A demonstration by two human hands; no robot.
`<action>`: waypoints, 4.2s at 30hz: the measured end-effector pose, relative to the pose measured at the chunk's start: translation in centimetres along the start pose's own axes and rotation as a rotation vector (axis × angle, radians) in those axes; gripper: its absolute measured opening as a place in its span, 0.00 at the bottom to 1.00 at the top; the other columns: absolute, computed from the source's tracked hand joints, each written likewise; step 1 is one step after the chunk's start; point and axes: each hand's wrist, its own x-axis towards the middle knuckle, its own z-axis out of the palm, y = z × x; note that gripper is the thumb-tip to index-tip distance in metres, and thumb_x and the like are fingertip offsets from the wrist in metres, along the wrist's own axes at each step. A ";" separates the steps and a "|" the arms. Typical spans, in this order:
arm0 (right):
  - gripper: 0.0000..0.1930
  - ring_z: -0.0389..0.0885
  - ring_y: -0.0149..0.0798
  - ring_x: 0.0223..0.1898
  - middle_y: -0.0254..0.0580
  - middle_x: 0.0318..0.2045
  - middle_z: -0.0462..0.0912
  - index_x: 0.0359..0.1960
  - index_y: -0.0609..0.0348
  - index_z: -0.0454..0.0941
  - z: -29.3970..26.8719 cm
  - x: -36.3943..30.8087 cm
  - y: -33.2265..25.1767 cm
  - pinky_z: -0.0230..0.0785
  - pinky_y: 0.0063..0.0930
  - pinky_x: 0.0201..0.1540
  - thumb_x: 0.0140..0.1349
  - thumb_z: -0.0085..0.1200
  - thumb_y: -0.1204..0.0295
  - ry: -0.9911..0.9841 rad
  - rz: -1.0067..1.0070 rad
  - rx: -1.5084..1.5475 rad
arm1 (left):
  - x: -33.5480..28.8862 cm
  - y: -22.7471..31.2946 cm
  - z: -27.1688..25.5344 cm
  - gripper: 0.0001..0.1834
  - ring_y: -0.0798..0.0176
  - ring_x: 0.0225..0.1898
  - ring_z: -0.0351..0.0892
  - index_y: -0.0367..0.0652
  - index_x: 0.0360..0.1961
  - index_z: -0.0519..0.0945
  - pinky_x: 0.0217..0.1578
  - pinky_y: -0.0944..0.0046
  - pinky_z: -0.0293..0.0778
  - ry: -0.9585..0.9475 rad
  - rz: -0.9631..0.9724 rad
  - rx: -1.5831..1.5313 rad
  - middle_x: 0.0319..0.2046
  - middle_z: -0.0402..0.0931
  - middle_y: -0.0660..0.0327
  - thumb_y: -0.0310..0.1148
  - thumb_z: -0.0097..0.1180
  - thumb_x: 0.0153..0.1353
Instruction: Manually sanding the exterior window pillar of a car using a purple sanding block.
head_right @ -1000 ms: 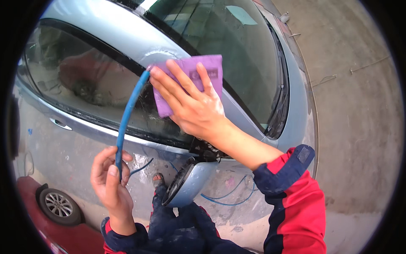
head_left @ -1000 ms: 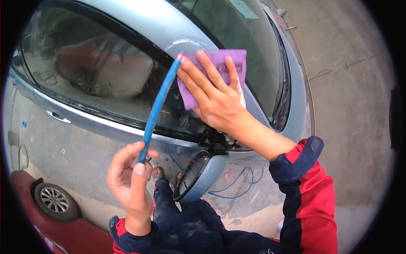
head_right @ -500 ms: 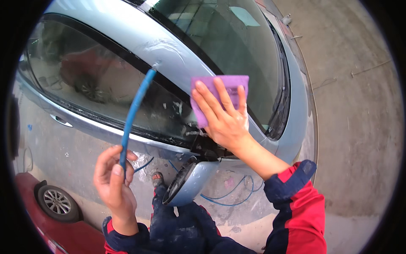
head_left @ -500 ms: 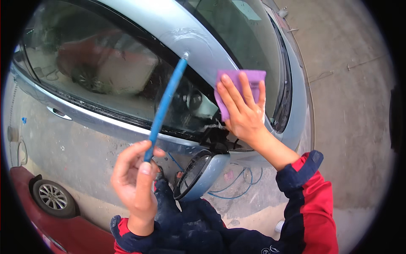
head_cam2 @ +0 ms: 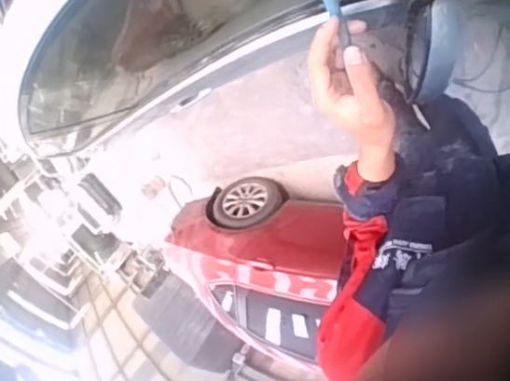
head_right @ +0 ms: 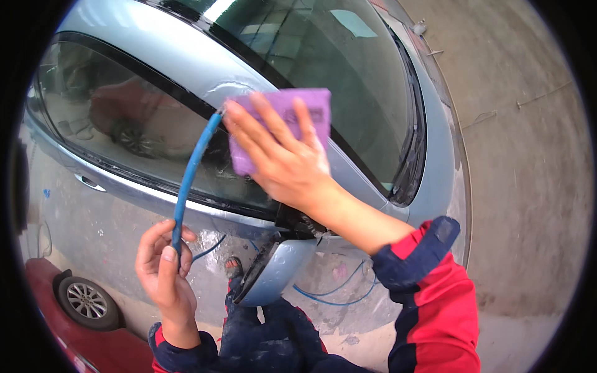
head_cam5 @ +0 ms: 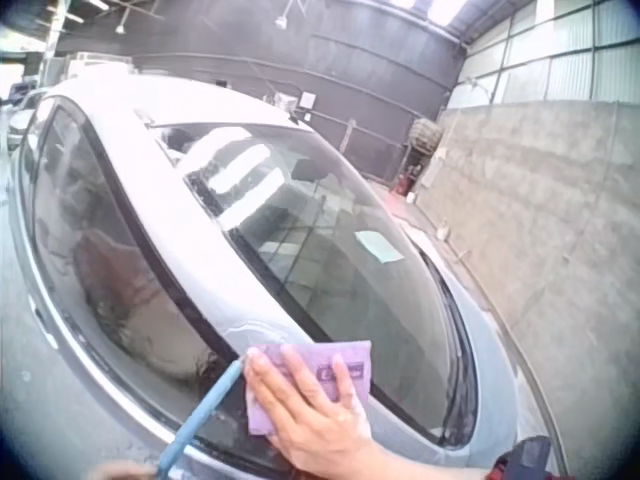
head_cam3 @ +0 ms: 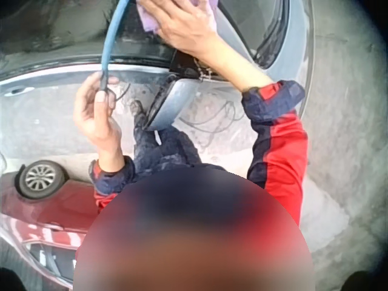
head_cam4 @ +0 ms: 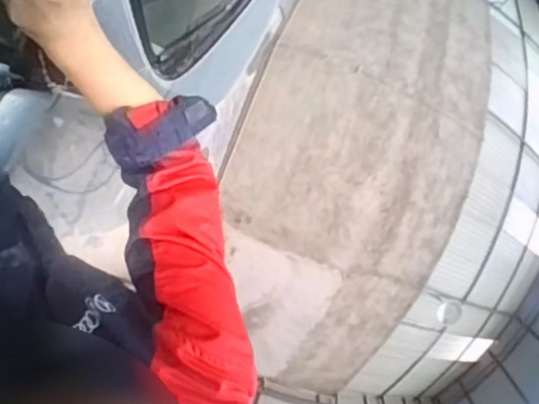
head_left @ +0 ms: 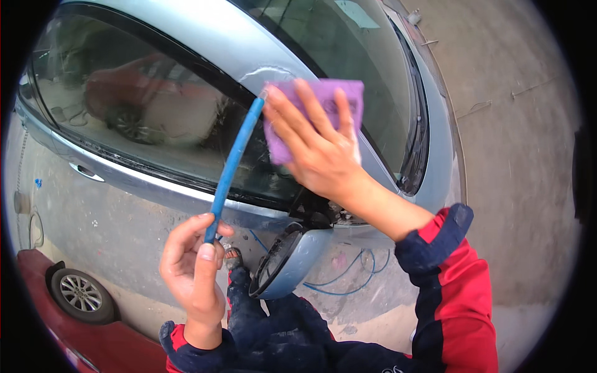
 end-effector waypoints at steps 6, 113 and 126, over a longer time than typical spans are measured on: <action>0.45 0.56 0.46 0.84 0.32 0.82 0.62 0.76 0.45 0.73 0.4 -9.6 2.5 0.26 0.66 0.83 0.50 0.66 0.60 -0.067 0.069 -0.143 | -1.3 -0.2 0.7 0.24 0.74 0.25 0.65 0.33 0.61 0.79 0.27 0.74 0.60 0.002 -0.005 0.013 0.42 0.82 0.49 0.41 0.58 0.72; 0.46 0.55 0.69 0.81 0.85 0.75 0.58 0.74 0.86 0.58 1.8 13.2 -12.9 0.63 0.60 0.65 0.59 0.66 0.69 0.722 1.771 -0.023 | 37.3 17.8 5.5 0.38 0.38 0.38 0.74 0.40 0.39 0.77 0.38 0.45 0.69 -2.015 1.777 0.957 0.39 0.70 0.44 0.71 0.55 0.64; 0.39 0.61 0.67 0.79 0.80 0.74 0.64 0.70 0.88 0.63 1.2 13.3 -13.7 0.64 0.55 0.68 0.62 0.59 0.69 0.657 1.829 -0.062 | 36.9 17.1 6.0 0.38 0.39 0.36 0.73 0.40 0.38 0.76 0.37 0.45 0.68 -2.006 1.799 0.908 0.37 0.70 0.45 0.72 0.53 0.65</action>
